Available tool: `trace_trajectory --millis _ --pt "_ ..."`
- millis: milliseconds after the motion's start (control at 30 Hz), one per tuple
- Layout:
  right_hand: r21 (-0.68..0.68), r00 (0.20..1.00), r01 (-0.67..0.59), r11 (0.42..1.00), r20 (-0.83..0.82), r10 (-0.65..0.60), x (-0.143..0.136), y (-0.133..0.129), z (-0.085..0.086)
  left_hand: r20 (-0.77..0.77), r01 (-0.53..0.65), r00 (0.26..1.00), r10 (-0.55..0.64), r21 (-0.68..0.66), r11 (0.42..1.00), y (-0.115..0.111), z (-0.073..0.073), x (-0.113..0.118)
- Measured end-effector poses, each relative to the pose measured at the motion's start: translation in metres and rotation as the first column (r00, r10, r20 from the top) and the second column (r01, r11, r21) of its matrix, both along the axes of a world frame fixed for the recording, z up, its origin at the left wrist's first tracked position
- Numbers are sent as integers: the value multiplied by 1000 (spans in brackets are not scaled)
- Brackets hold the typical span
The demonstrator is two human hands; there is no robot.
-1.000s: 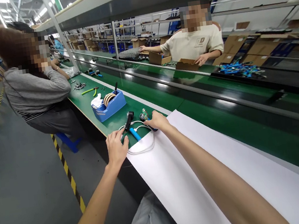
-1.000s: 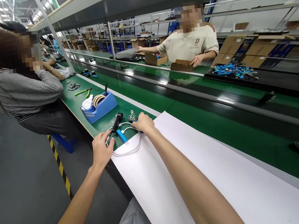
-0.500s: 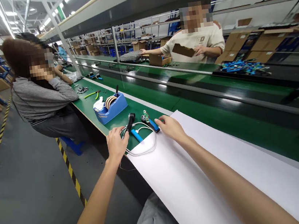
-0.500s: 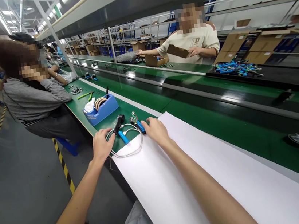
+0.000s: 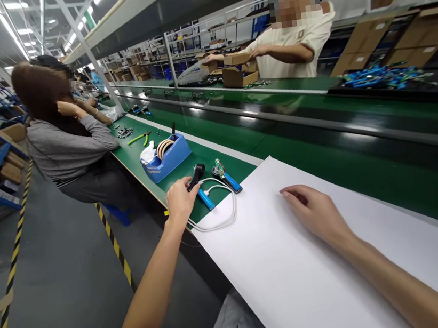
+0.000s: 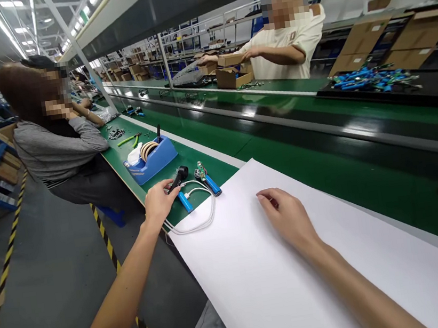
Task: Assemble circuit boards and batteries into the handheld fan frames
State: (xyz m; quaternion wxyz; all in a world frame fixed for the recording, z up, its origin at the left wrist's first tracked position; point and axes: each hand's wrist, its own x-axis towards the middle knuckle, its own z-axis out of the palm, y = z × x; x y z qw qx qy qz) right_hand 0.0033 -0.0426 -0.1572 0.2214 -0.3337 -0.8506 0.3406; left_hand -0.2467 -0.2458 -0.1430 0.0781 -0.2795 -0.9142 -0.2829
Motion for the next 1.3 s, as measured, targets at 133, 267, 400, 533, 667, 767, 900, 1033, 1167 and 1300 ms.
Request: trace_trajectory --millis 133,267,400,533,667,767,900,1033,1167,1300 --pt "6 999 -7 1000 -47 7 4 5 -9 -46 -3 999 5 36 999 -1 0 2" --pt "150 995 22 988 -104 -7 5 3 -12 -332 149 942 -43 301 942 -15 -2 24" --pt "554 958 -84 828 -183 219 -6 -27 -2 -512 328 856 -73 429 842 -25 -2 51" --pt "772 852 -247 585 -114 510 -34 -71 12 -492 321 868 -68 452 832 -25 -4 66" --pt "796 845 -252 551 -96 525 -62 -93 17 -464 328 881 -90 464 823 -22 -6 71" --pt "796 866 -222 563 -104 488 -74 -93 18 -456 336 884 -106 459 823 -20 -6 73" --pt "793 880 -221 568 -89 466 -81 -89 19 -461 339 881 -105 460 820 -18 -5 73" --pt "777 858 -302 553 -31 512 -81 -87 17 -464 345 879 -112 456 820 -17 -5 71" --pt "785 811 -398 475 60 582 -78 -81 19 -475 346 874 -106 454 821 -18 -5 70" --pt "835 893 -273 478 35 448 -79 -73 26 -469 363 874 -128 454 814 -18 -6 70"
